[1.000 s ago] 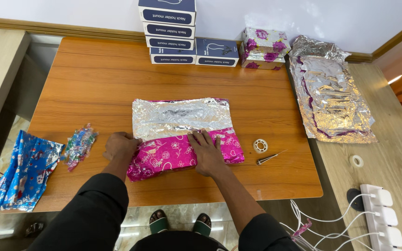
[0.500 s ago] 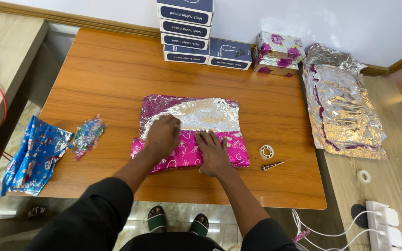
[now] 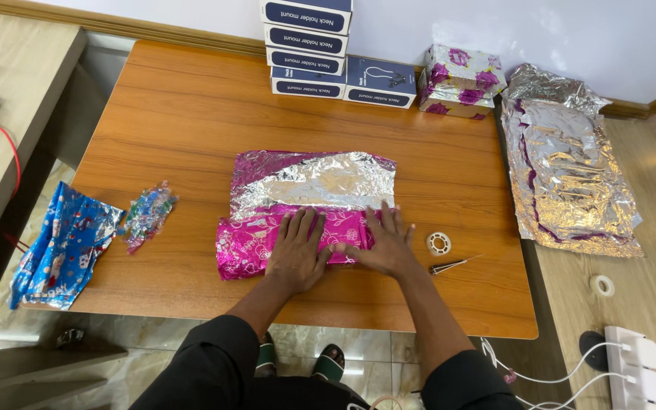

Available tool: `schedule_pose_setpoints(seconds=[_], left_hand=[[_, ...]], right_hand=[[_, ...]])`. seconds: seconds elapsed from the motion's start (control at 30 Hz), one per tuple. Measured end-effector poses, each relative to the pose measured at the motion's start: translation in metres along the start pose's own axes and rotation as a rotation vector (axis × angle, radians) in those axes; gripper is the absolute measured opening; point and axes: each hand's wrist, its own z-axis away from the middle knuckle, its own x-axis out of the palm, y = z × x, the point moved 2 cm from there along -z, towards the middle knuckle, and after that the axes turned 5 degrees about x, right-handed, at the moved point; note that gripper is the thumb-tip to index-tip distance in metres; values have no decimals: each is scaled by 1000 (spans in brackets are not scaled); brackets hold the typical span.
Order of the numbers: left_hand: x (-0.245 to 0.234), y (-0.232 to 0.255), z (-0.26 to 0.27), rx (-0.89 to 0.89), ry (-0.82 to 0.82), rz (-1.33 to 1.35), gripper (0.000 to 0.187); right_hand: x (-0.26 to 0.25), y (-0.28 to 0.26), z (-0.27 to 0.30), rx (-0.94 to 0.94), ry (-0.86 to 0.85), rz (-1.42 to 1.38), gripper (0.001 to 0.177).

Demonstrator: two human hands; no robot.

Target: The person wraps a small rectangular box with pink patterned wrapping paper on a wooden table. They fold the paper edges, apply clear tape to secure the folds, and use a utility knife to cut the tape. The wrapped box remains on the table at the end.

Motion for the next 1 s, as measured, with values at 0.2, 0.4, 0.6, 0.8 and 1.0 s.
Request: schedule_pose_setpoints(seconds=[0.2, 0.4, 0.6, 0.8, 1.0], left_hand=[[2, -1, -4, -24, -63, 38, 72], [4, -6, -7, -31, -93, 83, 75], [3, -11, -12, -27, -153, 63, 77], [-5, -13, -12, -21, -188, 82, 79], [-3, -15, -10, -37, -181, 104, 77]], right_hand=[[-7, 33, -6, 150, 183, -525, 83], [6, 49, -20, 286, 330, -785, 73], [16, 52, -36, 252, 480, -725, 50], [9, 50, -27, 349, 480, -705, 41], [-15, 31, 2, 139, 858, -294, 23]])
